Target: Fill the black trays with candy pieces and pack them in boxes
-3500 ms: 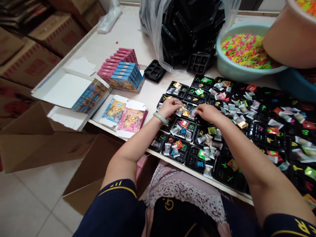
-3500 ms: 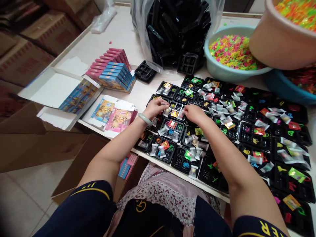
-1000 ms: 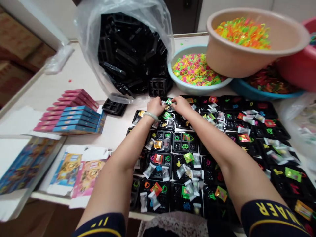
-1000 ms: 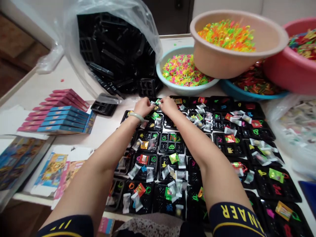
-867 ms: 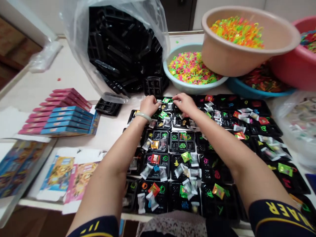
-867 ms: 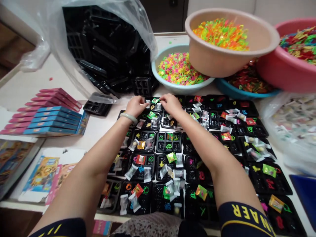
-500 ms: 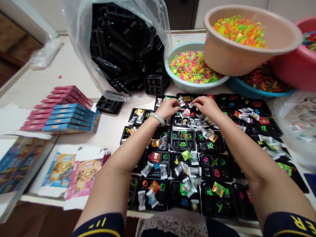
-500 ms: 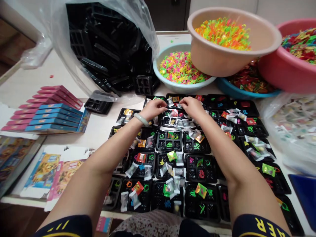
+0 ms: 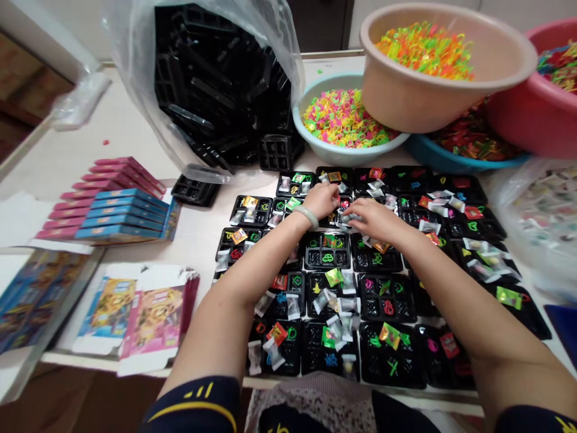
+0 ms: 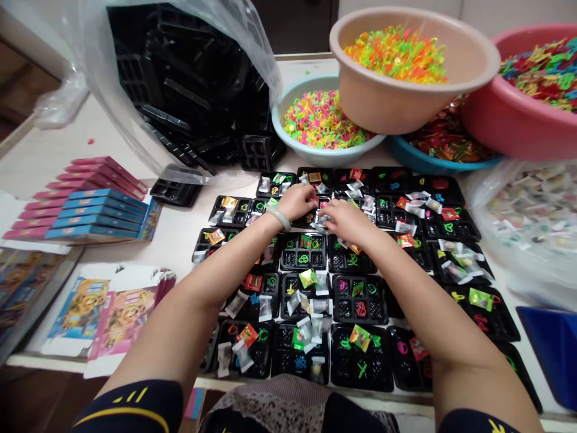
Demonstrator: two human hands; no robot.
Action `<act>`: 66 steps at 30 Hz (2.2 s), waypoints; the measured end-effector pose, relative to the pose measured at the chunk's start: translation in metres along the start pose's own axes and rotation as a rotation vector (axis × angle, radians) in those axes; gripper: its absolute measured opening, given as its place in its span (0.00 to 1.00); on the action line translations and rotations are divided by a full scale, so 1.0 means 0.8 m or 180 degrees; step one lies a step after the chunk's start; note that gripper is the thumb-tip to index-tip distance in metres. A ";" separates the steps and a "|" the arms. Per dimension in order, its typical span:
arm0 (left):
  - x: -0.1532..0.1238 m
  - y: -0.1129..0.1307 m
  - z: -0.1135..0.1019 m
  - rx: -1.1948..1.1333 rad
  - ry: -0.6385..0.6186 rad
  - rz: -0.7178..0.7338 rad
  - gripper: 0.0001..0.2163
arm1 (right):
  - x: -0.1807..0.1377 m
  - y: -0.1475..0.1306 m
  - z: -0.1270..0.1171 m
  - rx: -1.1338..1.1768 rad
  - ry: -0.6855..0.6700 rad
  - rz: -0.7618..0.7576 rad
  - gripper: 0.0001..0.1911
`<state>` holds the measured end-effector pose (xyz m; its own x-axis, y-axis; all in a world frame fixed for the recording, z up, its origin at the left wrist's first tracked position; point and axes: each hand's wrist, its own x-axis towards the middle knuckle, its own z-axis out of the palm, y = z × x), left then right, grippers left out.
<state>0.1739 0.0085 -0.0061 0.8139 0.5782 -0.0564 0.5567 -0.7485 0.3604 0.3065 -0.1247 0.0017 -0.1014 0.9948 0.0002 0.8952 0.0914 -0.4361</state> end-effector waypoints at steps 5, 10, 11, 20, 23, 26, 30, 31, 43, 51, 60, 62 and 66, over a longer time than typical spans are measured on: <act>0.003 0.000 0.001 0.0035 -0.0090 -0.0001 0.11 | -0.002 -0.019 0.022 -0.0430 0.0045 -0.0081 0.14; 0.000 0.003 -0.004 -0.0316 -0.0007 -0.0158 0.11 | 0.000 -0.024 0.035 -0.0313 0.0219 0.0085 0.03; -0.003 0.001 -0.007 -0.0356 0.0013 -0.0203 0.11 | -0.001 -0.023 0.036 -0.0170 0.0260 0.0122 0.03; -0.050 -0.009 -0.018 -0.0892 0.0277 -0.0109 0.09 | -0.012 -0.012 0.029 0.2131 0.0819 0.1134 0.15; -0.077 0.004 -0.016 -0.1909 -0.0087 0.0116 0.10 | -0.017 -0.028 0.034 0.2552 0.0654 0.1106 0.17; -0.108 0.011 -0.015 -0.2496 -0.0428 0.0078 0.08 | -0.027 -0.050 0.041 0.2621 0.0402 0.1059 0.14; -0.142 0.002 -0.015 -0.2295 -0.0370 -0.0291 0.04 | -0.063 -0.067 0.042 0.2028 0.0123 0.0855 0.08; -0.148 0.000 -0.015 -0.2175 -0.0360 -0.0334 0.03 | -0.076 -0.069 0.041 0.1724 0.0059 0.0790 0.08; -0.177 0.015 -0.008 -0.0777 -0.0115 0.0152 0.07 | -0.144 -0.091 0.044 0.0725 -0.0133 0.0572 0.07; -0.229 0.043 0.006 -0.0894 -0.0959 0.0763 0.04 | -0.146 -0.114 0.048 0.0775 -0.0159 0.0559 0.07; -0.247 0.038 0.030 -0.0773 -0.0849 0.0731 0.10 | -0.133 -0.092 0.057 0.1699 0.0053 0.1170 0.08; -0.250 0.038 0.031 -0.0775 -0.0828 0.0695 0.08 | -0.119 -0.075 0.049 0.1587 0.0360 0.1404 0.09; -0.252 0.036 0.023 -0.0947 -0.0730 0.0634 0.08 | -0.086 -0.056 0.048 0.0937 0.0459 0.1482 0.07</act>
<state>0.0288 -0.1361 -0.0016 0.9354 0.3192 -0.1521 0.3398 -0.6924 0.6364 0.2570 -0.1991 -0.0132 0.3537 0.9251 -0.1381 0.6705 -0.3538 -0.6521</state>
